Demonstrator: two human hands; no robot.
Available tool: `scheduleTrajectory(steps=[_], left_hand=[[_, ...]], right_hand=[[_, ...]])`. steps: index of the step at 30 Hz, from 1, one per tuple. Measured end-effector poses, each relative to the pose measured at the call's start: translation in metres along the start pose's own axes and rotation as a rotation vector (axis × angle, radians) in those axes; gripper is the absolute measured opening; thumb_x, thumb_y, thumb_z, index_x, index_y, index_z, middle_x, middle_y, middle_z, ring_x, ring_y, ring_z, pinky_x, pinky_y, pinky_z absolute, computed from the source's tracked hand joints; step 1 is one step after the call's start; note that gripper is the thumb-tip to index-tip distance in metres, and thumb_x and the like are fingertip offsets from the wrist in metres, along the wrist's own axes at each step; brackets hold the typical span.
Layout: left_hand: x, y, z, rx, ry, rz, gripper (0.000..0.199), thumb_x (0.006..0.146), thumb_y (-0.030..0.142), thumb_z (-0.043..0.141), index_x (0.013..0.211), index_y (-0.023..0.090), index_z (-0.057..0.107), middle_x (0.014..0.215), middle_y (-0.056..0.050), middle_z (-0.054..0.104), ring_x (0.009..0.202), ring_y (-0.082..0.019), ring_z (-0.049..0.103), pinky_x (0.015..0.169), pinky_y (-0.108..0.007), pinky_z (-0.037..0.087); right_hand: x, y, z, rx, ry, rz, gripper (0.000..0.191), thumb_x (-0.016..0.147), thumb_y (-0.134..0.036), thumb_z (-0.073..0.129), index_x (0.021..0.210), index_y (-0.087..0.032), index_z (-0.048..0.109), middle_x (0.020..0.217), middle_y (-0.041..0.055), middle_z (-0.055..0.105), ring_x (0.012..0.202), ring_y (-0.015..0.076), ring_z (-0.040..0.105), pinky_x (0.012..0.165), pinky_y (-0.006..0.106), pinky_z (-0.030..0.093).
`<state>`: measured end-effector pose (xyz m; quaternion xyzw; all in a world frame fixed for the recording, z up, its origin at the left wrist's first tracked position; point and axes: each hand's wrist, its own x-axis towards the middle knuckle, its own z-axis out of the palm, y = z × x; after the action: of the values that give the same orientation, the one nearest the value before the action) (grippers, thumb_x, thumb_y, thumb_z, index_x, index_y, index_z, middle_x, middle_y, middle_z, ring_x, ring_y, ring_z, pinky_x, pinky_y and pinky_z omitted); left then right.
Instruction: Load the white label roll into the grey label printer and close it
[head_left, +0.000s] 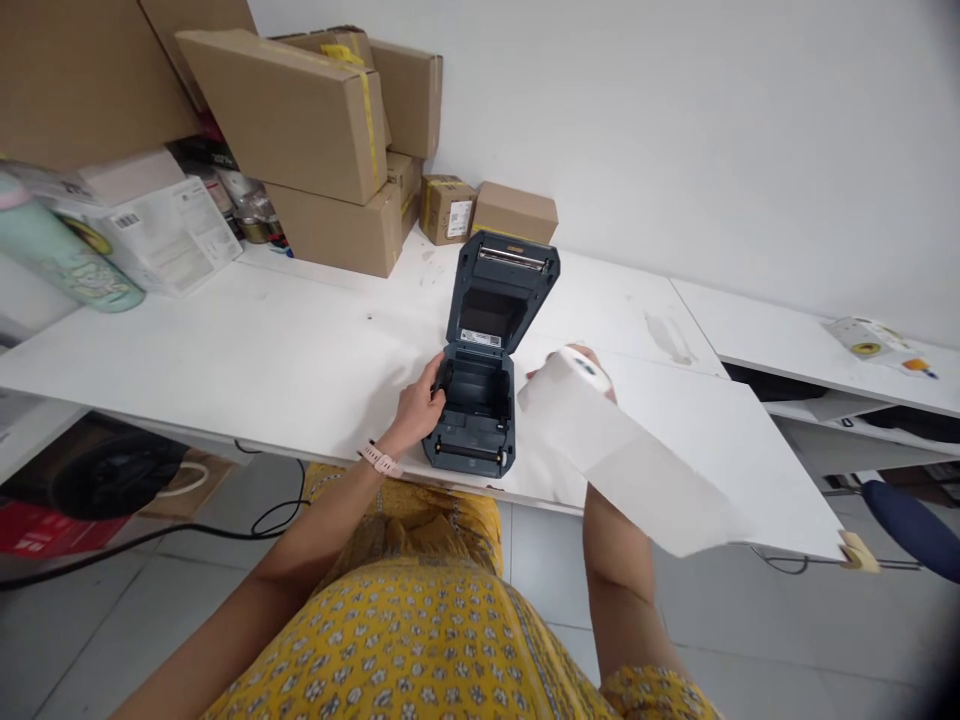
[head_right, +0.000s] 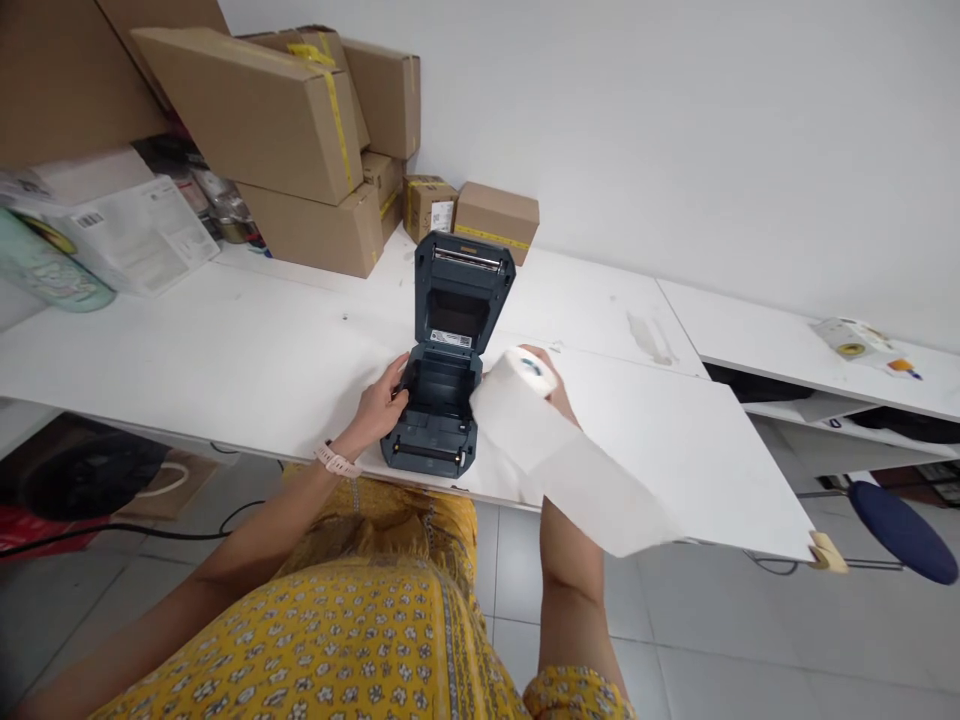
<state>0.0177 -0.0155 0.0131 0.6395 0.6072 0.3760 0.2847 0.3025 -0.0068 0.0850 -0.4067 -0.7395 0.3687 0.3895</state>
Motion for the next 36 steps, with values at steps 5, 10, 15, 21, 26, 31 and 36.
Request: scheduleTrajectory(steps=[5, 10, 15, 21, 26, 31, 36], left_hand=[[0.001, -0.005, 0.0, -0.035, -0.025, 0.002, 0.078, 0.087, 0.02, 0.05, 0.162, 0.02, 0.03, 0.142, -0.012, 0.066, 0.129, -0.034, 0.064, 0.111, -0.052, 0.046], [0.001, -0.009, 0.003, -0.109, -0.027, -0.024, 0.081, 0.09, 0.018, 0.048, 0.165, 0.02, 0.018, 0.152, -0.013, 0.058, 0.136, -0.031, 0.06, 0.114, -0.052, 0.044], [-0.001, -0.007, 0.002, -0.104, -0.038, -0.041, 0.079, 0.095, 0.022, 0.047, 0.166, 0.019, 0.014, 0.152, -0.014, 0.057, 0.139, -0.031, 0.058, 0.114, -0.051, 0.044], [-0.001, -0.007, 0.001, -0.113, -0.029, -0.021, 0.076, 0.096, 0.021, 0.046, 0.166, 0.022, 0.015, 0.151, -0.012, 0.058, 0.135, -0.029, 0.061, 0.115, -0.052, 0.043], [-0.002, -0.008, 0.003, -0.142, -0.03, -0.009, 0.073, 0.097, 0.023, 0.044, 0.165, 0.018, 0.017, 0.154, -0.014, 0.055, 0.14, -0.028, 0.056, 0.118, -0.05, 0.041], [-0.002, -0.007, 0.004, -0.133, -0.016, -0.006, 0.069, 0.097, 0.024, 0.044, 0.163, 0.019, 0.025, 0.155, -0.013, 0.054, 0.141, -0.03, 0.055, 0.118, -0.051, 0.042], [-0.001, -0.008, 0.006, -0.139, -0.002, -0.039, 0.067, 0.095, 0.021, 0.046, 0.161, 0.021, 0.032, 0.154, -0.011, 0.056, 0.14, -0.03, 0.056, 0.118, -0.051, 0.042]], right_hand=[[0.058, -0.035, 0.036, -0.319, -0.364, -0.074, 0.065, 0.065, -0.042, 0.084, 0.122, -0.025, 0.058, 0.125, 0.008, 0.068, 0.113, 0.0301, 0.066, 0.099, 0.045, 0.052], [0.096, -0.032, 0.059, -0.716, -0.556, -0.026, 0.065, 0.069, -0.043, 0.083, 0.126, -0.022, 0.059, 0.126, 0.0112, 0.066, 0.119, 0.0342, 0.064, 0.098, 0.046, 0.051], [0.106, -0.009, 0.077, -0.828, -0.7, 0.036, 0.074, 0.075, -0.052, 0.08, 0.137, -0.02, 0.056, 0.134, 0.0143, 0.063, 0.122, 0.0354, 0.063, 0.1, 0.043, 0.051], [0.095, -0.001, 0.084, -0.847, -0.658, 0.033, 0.074, 0.086, -0.054, 0.074, 0.146, -0.018, 0.052, 0.142, 0.0199, 0.06, 0.13, 0.0404, 0.06, 0.108, 0.053, 0.047], [0.029, -0.007, 0.083, -0.74, -0.403, -0.166, 0.061, 0.103, -0.05, 0.05, 0.154, -0.019, 0.044, 0.16, 0.0171, 0.047, 0.149, 0.033, 0.044, 0.119, 0.053, 0.042], [-0.044, -0.011, 0.102, -0.816, -0.295, -0.159, 0.061, 0.105, -0.055, 0.04, 0.154, -0.019, 0.046, 0.164, 0.0161, 0.042, 0.153, 0.0322, 0.039, 0.124, 0.056, 0.038], [-0.063, -0.014, 0.119, -0.875, -0.221, -0.156, 0.064, 0.102, -0.057, 0.045, 0.155, -0.021, 0.046, 0.166, 0.0162, 0.037, 0.155, 0.0328, 0.035, 0.124, 0.056, 0.038]])
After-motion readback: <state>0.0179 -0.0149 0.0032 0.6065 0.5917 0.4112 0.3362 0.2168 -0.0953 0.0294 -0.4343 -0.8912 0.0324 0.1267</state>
